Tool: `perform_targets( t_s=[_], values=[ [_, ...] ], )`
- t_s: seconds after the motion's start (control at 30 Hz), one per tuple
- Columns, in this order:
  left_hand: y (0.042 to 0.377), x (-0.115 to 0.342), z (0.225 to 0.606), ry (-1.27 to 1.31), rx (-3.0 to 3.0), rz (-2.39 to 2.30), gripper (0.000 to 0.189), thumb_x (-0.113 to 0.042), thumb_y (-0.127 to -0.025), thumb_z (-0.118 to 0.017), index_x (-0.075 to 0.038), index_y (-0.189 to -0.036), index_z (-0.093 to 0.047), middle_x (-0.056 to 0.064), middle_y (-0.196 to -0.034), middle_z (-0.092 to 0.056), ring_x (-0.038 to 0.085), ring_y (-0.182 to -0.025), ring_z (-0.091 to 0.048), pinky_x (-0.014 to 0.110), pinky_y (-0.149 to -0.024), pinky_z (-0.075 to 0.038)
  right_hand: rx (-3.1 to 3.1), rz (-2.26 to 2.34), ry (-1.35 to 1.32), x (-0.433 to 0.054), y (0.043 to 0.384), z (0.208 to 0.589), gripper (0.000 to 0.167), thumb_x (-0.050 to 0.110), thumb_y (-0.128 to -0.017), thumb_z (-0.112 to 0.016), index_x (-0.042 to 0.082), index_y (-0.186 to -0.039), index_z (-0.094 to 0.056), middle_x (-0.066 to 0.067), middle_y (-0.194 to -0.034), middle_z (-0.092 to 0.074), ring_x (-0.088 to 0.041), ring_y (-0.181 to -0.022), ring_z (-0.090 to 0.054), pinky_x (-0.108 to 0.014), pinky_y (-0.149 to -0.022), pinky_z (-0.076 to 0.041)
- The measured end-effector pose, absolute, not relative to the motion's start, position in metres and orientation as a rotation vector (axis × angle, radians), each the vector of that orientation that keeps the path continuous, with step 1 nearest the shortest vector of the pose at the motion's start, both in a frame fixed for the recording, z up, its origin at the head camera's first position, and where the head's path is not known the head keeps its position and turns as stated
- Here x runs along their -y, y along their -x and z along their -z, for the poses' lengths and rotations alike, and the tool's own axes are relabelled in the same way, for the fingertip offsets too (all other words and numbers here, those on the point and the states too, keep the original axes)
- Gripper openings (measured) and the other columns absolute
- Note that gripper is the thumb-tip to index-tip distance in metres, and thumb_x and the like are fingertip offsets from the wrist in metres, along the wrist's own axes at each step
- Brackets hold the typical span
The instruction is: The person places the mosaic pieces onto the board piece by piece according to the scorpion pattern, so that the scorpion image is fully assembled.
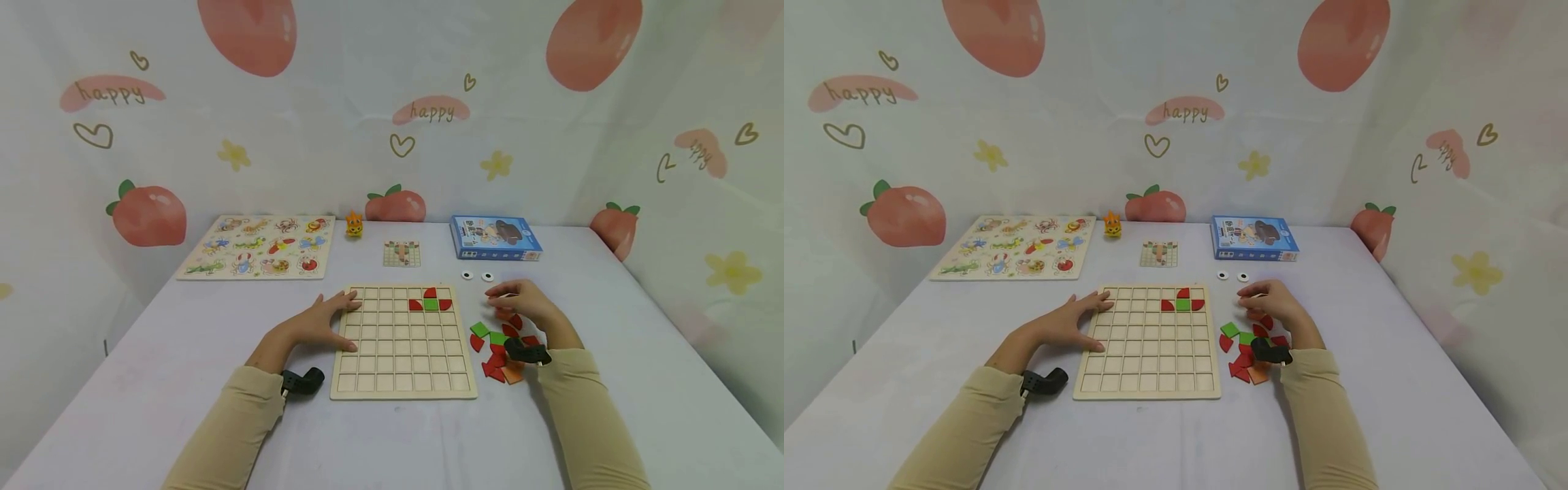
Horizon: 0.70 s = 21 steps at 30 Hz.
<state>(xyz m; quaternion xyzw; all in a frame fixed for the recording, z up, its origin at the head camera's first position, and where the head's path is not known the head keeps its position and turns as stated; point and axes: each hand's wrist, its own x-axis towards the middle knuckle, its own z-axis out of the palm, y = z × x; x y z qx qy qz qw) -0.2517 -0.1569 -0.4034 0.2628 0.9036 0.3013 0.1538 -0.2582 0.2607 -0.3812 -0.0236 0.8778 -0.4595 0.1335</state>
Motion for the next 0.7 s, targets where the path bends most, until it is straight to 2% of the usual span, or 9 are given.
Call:
perform_targets(
  t_s=[0.1,0.17,0.33,0.6,0.7],
  values=[
    [0.251,0.157,0.403,-0.764,-2.592,-0.859,0.091,-0.047,-0.066,-0.081,-0.016,-0.141,-0.041,0.005,-0.157,-0.018,0.027,-0.146,-0.005,0.051,-0.117,0.008,-2.563,1.305,0.036,-0.268,0.256,0.381,0.041,0.021,-0.089,-0.061,-0.004,-0.121,-0.057,-0.01,-0.103,-0.065,-0.011,-0.077,-0.058,-0.024,-0.076,-0.05],
    [0.251,0.157,0.402,-0.77,-2.597,-0.855,0.09,-0.047,-0.066,-0.08,-0.016,-0.141,-0.041,0.004,-0.157,-0.018,0.027,-0.146,-0.005,0.051,-0.117,0.008,-2.57,1.293,0.004,-0.272,0.255,0.382,0.041,0.021,-0.09,-0.06,-0.004,-0.123,-0.057,-0.013,-0.109,-0.064,-0.012,-0.081,-0.059,-0.025,-0.08,-0.05],
    [0.252,0.157,0.402,-0.772,-2.599,-0.853,0.09,-0.047,-0.066,-0.08,-0.016,-0.141,-0.041,0.004,-0.157,-0.017,0.026,-0.146,-0.005,0.051,-0.117,0.007,-2.585,1.259,-0.051,-0.28,0.255,0.386,0.043,0.023,-0.089,-0.063,-0.002,-0.123,-0.057,-0.019,-0.119,-0.058,-0.018,-0.092,-0.054,-0.024,-0.078,-0.047],
    [0.251,0.157,0.402,-0.767,-2.601,-0.843,0.089,-0.047,-0.067,-0.08,-0.015,-0.141,-0.041,0.004,-0.157,-0.017,0.026,-0.146,-0.006,0.051,-0.117,0.007,-2.537,1.225,0.018,-0.283,0.258,0.396,0.045,0.025,-0.082,-0.071,-0.003,-0.116,-0.061,0.0,-0.086,-0.063,-0.014,-0.075,-0.055,-0.023,-0.068,-0.048],
    [0.252,0.157,0.402,-0.769,-2.599,-0.839,0.09,-0.047,-0.066,-0.08,-0.016,-0.141,-0.041,0.004,-0.157,-0.018,0.026,-0.146,-0.006,0.052,-0.117,0.007,-2.541,1.221,0.017,-0.281,0.257,0.396,0.043,0.022,-0.081,-0.072,-0.005,-0.113,-0.062,0.003,-0.08,-0.063,-0.012,-0.072,-0.055,-0.023,-0.067,-0.048]
  ],
)
